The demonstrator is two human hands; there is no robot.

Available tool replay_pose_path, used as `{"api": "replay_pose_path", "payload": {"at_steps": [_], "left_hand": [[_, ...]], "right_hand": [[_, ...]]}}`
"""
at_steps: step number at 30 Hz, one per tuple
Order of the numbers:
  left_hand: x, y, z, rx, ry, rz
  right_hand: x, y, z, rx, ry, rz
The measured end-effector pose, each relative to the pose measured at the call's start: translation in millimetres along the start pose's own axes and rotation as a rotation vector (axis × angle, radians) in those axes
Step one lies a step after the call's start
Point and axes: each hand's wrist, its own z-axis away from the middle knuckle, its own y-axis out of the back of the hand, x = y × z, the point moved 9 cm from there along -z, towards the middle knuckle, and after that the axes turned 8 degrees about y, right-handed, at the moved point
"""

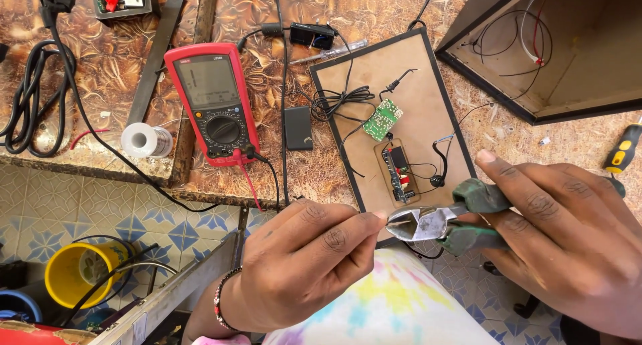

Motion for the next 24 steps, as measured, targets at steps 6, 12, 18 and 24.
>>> {"api": "replay_pose_path", "payload": {"at_steps": [6,12,18,24], "left_hand": [[0.5,-2.2,0.0,-0.01,0.004,0.001],[-1.5,-1.5,0.9,-0.025,0.027,0.031],[-2.3,-1.4,2.0,-0.007,0.041,0.035],[-1.7,-3.0,1.4,-0.006,0.03,0.018]], "right_hand": [[-2.9,8.1,-5.8,0.045,0.02,0.018],[-0.4,7.7,-1.5,0.014,0.031,0.041],[-0.9,5.1,-3.7,-0.036,0.063,0.029],[-1.3,6.6,-2.8,-0.031,0.046,0.054]]}}
